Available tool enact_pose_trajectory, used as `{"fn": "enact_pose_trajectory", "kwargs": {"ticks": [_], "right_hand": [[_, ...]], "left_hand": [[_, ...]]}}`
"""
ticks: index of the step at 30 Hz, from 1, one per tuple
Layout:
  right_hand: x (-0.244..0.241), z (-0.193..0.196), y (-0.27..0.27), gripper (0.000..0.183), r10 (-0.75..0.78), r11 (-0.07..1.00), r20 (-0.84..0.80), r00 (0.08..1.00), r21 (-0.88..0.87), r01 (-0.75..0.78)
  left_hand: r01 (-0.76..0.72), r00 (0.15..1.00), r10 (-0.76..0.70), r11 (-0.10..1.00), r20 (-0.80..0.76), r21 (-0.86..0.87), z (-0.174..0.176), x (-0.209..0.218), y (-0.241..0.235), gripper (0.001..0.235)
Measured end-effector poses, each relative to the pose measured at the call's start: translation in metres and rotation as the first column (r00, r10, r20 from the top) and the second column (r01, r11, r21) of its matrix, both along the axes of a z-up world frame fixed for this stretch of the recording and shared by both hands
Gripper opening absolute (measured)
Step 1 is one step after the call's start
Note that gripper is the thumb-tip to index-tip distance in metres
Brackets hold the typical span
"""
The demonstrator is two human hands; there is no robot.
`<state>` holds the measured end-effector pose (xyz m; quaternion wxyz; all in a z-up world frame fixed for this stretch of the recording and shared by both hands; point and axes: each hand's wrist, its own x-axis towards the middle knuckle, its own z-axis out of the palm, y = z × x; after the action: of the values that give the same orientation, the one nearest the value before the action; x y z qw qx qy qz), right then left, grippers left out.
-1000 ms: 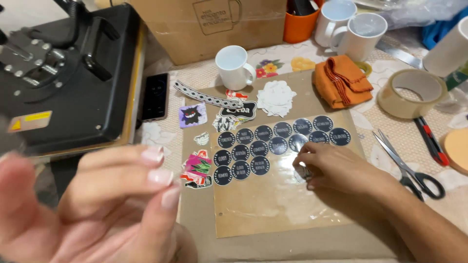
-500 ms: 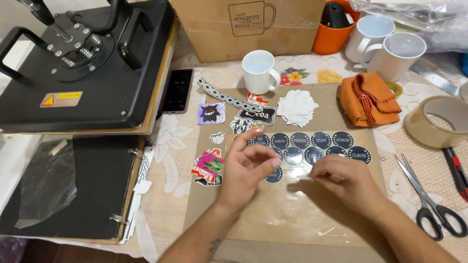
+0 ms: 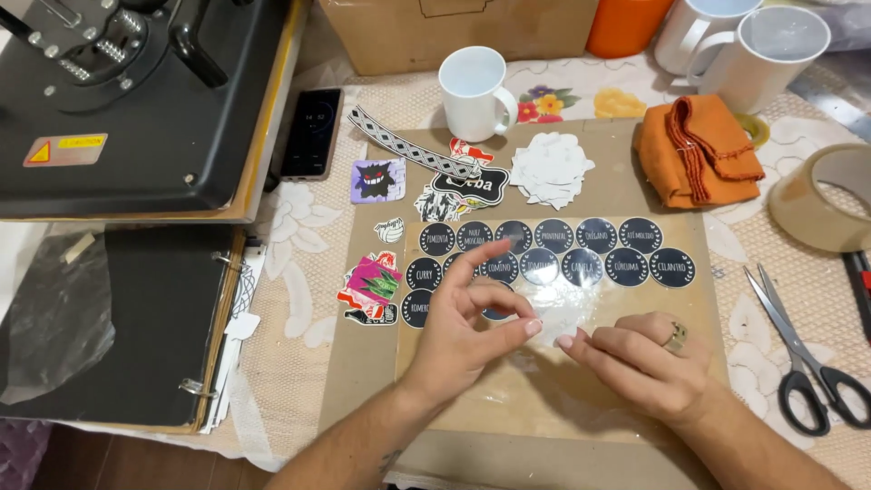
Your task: Peeling various small stickers from a backing sheet and placing them onto a surface, occasionally using scissors to trim them.
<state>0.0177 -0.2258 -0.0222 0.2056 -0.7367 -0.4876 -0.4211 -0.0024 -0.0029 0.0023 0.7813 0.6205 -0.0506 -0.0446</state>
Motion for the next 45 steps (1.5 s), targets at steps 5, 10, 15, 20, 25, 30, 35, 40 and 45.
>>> {"fn": "enact_pose_trajectory", "kwargs": {"ticks": [5, 10, 15, 20, 25, 30, 35, 40, 45], "right_hand": [[-0.002, 0.006, 0.000, 0.014, -0.018, 0.998, 0.050, 0.999, -0.061, 0.021], [-0.004, 0.013, 0.002, 0.012, -0.011, 0.997, 0.089, 0.996, -0.078, 0.018], [0.001, 0.004, 0.003, 0.007, 0.041, 0.998, 0.193, 0.980, -0.049, -0.032], [-0.001, 0.026, 0.012, 0.012, 0.018, 0.992, 0.337, 0.941, -0.127, 0.026], [-0.003, 0.022, 0.009, 0.009, 0.051, 0.985, 0.340, 0.939, -0.173, 0.009], [-0.003, 0.020, 0.009, 0.010, 0.035, 0.983, 0.372, 0.928, -0.180, 0.035], [-0.005, 0.014, 0.008, 0.011, 0.081, 0.986, 0.345, 0.935, -0.167, -0.023], [-0.002, 0.018, 0.015, 0.011, 0.147, 0.979, 0.202, 0.968, -0.170, -0.113], [0.008, -0.002, 0.010, 0.023, 0.221, 0.925, -0.060, 0.973, -0.303, -0.228]], "left_hand": [[-0.007, 1.000, 0.006, 0.999, 0.018, 0.042, 0.003, 0.000, -0.002, 0.078], [-0.016, 1.000, 0.014, 0.996, 0.019, 0.088, 0.000, -0.003, -0.003, 0.077], [-0.044, 0.997, 0.035, 0.988, 0.065, 0.146, 0.003, -0.005, -0.005, 0.074], [-0.096, 0.991, 0.067, 0.956, 0.112, 0.278, 0.004, -0.008, -0.008, 0.067], [-0.109, 0.990, 0.068, 0.924, 0.122, 0.366, 0.007, -0.010, -0.008, 0.066], [-0.201, 0.970, 0.099, 0.846, 0.224, 0.495, 0.004, -0.008, -0.003, 0.070], [0.067, 0.989, -0.082, 0.990, -0.121, -0.121, -0.016, 0.001, 0.000, 0.090], [0.003, 1.000, -0.004, 0.999, -0.017, -0.047, -0.010, 0.001, 0.000, 0.076], [-0.060, 0.998, 0.059, 0.998, -0.034, -0.025, -0.020, 0.005, 0.007, 0.030]]}}
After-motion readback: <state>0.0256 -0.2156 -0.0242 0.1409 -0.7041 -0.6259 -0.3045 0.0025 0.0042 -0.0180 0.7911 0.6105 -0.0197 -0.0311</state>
